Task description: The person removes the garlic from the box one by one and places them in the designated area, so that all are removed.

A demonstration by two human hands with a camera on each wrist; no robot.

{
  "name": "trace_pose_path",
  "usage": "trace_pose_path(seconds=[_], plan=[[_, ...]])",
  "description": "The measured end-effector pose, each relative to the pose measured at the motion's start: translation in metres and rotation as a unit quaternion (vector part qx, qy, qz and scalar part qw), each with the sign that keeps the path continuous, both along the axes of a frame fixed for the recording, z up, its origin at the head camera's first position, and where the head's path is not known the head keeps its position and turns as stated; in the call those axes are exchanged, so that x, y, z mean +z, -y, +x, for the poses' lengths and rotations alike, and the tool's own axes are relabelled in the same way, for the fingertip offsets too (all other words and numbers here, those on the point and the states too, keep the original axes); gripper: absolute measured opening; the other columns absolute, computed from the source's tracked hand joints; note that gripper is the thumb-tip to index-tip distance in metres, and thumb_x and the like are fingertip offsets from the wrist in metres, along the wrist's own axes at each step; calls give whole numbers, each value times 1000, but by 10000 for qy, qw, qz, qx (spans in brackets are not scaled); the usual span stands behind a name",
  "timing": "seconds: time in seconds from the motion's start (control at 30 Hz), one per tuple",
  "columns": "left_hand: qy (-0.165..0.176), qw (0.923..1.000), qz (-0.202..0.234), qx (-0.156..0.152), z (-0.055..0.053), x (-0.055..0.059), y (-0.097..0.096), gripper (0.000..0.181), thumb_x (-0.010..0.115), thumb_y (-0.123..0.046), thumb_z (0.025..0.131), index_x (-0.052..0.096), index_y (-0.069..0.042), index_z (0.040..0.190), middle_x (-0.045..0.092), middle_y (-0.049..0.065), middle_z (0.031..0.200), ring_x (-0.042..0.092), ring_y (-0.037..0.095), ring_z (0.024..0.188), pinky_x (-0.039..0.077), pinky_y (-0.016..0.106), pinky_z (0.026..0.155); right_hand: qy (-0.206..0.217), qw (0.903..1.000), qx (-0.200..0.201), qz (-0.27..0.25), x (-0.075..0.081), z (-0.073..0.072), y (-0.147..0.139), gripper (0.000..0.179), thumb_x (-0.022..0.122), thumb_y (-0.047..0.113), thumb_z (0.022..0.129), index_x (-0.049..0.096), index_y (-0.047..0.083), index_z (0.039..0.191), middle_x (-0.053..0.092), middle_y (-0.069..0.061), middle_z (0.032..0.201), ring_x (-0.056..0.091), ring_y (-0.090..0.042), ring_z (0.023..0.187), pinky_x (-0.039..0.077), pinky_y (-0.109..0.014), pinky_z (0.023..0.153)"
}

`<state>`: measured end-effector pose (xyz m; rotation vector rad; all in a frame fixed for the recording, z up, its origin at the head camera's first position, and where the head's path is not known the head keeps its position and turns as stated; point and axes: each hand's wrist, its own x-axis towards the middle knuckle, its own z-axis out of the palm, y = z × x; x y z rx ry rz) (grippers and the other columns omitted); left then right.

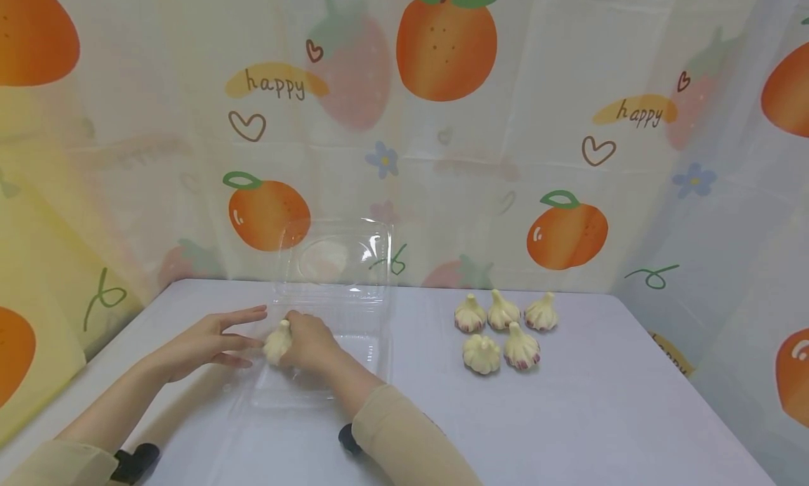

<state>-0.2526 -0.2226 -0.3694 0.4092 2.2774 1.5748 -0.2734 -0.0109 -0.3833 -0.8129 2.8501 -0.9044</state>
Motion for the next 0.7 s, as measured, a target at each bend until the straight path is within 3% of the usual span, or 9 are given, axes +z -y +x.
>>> trace_pose_path(seconds=[0.7], plan=[[-38, 9999, -110, 96, -1, 0, 1, 71, 65, -13, 94, 30, 3, 153, 15, 16, 167, 64, 29, 119, 64, 39, 86, 36, 9989, -364, -294, 4, -1, -1, 54, 88, 14, 65, 63, 9, 113, 70, -1, 96, 55, -10, 78, 46, -18, 67]])
